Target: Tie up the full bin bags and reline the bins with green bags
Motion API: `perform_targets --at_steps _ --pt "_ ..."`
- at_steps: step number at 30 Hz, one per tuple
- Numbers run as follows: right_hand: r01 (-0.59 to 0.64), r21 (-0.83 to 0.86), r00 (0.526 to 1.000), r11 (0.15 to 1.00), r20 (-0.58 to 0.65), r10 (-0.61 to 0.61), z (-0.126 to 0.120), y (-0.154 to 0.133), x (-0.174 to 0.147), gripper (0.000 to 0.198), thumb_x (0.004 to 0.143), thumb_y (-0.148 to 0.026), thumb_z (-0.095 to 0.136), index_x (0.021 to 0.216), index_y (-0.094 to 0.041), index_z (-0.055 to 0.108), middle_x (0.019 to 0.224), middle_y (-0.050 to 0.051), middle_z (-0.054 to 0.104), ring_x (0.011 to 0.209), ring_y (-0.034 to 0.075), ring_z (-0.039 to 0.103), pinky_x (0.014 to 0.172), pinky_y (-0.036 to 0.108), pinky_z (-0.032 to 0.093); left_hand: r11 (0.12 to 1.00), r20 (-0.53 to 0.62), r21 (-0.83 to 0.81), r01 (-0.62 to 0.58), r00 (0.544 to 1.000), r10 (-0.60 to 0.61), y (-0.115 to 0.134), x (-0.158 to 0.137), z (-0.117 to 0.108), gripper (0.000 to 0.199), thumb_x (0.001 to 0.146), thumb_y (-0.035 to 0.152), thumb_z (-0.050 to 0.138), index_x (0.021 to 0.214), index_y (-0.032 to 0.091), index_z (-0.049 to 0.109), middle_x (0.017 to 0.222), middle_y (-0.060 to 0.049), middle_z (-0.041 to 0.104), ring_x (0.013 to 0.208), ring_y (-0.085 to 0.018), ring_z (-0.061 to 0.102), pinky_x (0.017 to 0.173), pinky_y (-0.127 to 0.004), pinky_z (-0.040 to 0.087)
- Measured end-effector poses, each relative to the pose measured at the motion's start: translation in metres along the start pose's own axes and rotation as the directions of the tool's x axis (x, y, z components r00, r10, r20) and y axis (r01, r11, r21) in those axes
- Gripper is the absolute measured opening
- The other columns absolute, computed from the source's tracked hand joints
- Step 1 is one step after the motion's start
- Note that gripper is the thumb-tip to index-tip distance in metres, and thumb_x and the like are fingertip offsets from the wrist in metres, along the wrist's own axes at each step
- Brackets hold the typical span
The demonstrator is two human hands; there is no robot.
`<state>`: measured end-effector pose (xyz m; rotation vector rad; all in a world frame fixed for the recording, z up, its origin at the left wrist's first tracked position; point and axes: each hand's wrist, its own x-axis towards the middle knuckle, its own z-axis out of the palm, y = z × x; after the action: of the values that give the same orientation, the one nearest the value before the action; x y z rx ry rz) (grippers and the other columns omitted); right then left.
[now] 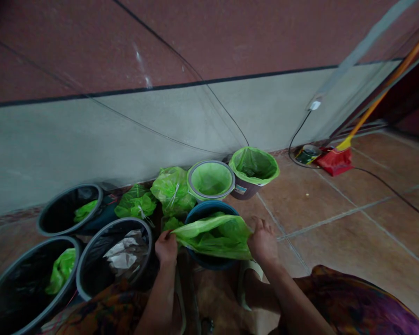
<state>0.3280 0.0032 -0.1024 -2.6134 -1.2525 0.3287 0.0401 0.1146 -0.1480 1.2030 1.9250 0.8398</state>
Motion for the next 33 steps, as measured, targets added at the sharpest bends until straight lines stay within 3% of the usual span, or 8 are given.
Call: perform_targets --at_steps 5,9,11,16,20,24,29,33 --pt "0.470 0.249 0.833 0.847 0.193 -0.519 -0.009 -0.089 0.038 0.040 0.091 -0.026 0.052 0.129 -0.018 0.064 0.131 0.011 0.067 0.121 0.024 0.060 0.108 0.034 0.041 0.998 0.029 0.029 -0.047 0.999 0.046 0.019 -0.011 -0.007 0.029 0.080 0.018 0.053 0.096 0.014 0.077 0.095 -0.011 0.077 0.091 -0.024 0.071 0.086 -0.033 0.053" --pt "0.614 0.196 0.634 0.764 0.454 -0.626 0.004 -0.117 0.056 0.022 0.088 -0.031 0.062 0.101 -0.020 0.075 0.100 0.006 0.076 0.098 0.023 0.068 0.091 0.030 0.047 0.992 0.031 0.091 -0.088 0.996 0.085 0.026 -0.015 -0.010 0.030 0.083 0.018 0.052 0.101 0.015 0.076 0.096 -0.010 0.076 0.091 -0.023 0.070 0.085 -0.031 0.052" --pt "0.631 0.091 0.670 0.771 0.437 -0.600 0.008 -0.121 0.061 0.018 0.089 -0.028 0.059 0.093 -0.019 0.074 0.093 0.006 0.075 0.093 0.021 0.067 0.084 0.028 0.047 0.971 0.042 0.194 -0.137 0.990 0.131 0.030 -0.017 -0.010 0.029 0.083 0.015 0.053 0.101 0.016 0.076 0.099 -0.010 0.075 0.093 -0.023 0.070 0.084 -0.030 0.052" --pt "0.414 -0.126 0.906 0.902 0.151 -0.395 0.011 -0.122 0.073 0.032 0.100 -0.025 0.040 0.115 -0.018 0.068 0.121 0.013 0.068 0.098 0.022 0.067 0.078 0.028 0.047 0.804 0.204 0.546 -0.235 0.968 0.144 0.036 -0.020 -0.014 0.028 0.084 0.011 0.053 0.100 0.019 0.075 0.107 -0.011 0.070 0.087 -0.022 0.069 0.074 -0.028 0.049" --pt "0.402 -0.081 0.907 0.912 0.175 -0.384 0.016 -0.118 0.078 0.031 0.098 -0.022 0.042 0.115 -0.018 0.068 0.120 0.010 0.069 0.103 0.022 0.066 0.082 0.027 0.046 0.746 0.292 0.614 -0.257 0.952 0.088 0.051 -0.021 -0.019 0.042 0.080 0.014 0.061 0.122 0.019 0.066 0.123 -0.014 0.064 0.112 -0.027 0.063 0.089 -0.034 0.048" --pt "0.381 -0.053 0.913 0.923 0.181 -0.366 0.022 -0.115 0.078 0.027 0.096 -0.027 0.048 0.109 -0.018 0.070 0.114 0.011 0.071 0.101 0.023 0.066 0.084 0.027 0.045 0.753 0.358 0.490 -0.439 0.889 0.285 0.079 -0.022 0.001 0.068 0.077 0.033 0.074 0.140 0.025 0.052 0.148 -0.013 0.048 0.133 -0.031 0.047 0.107 -0.045 0.039" --pt "0.346 -0.088 0.926 0.934 0.188 -0.326 0.029 -0.101 0.088 0.028 0.095 -0.025 0.049 0.107 -0.016 0.072 0.120 0.014 0.069 0.109 0.025 0.064 0.090 0.029 0.045 0.713 0.456 0.499 -0.493 0.849 0.267 0.084 0.000 0.047 0.024 0.092 0.023 0.056 0.110 0.020 0.070 0.130 -0.012 0.061 0.118 -0.025 0.059 0.103 -0.038 0.042" --pt "0.329 -0.072 0.917 0.942 0.264 -0.300 0.040 -0.086 0.097 0.028 0.095 -0.025 0.049 0.106 -0.014 0.073 0.114 0.015 0.071 0.105 0.025 0.066 0.089 0.029 0.046 0.699 0.469 0.503 -0.509 0.840 0.274 0.065 0.020 0.051 0.023 0.093 0.015 0.048 0.096 0.016 0.071 0.112 -0.011 0.067 0.107 -0.019 0.063 0.096 -0.028 0.045"
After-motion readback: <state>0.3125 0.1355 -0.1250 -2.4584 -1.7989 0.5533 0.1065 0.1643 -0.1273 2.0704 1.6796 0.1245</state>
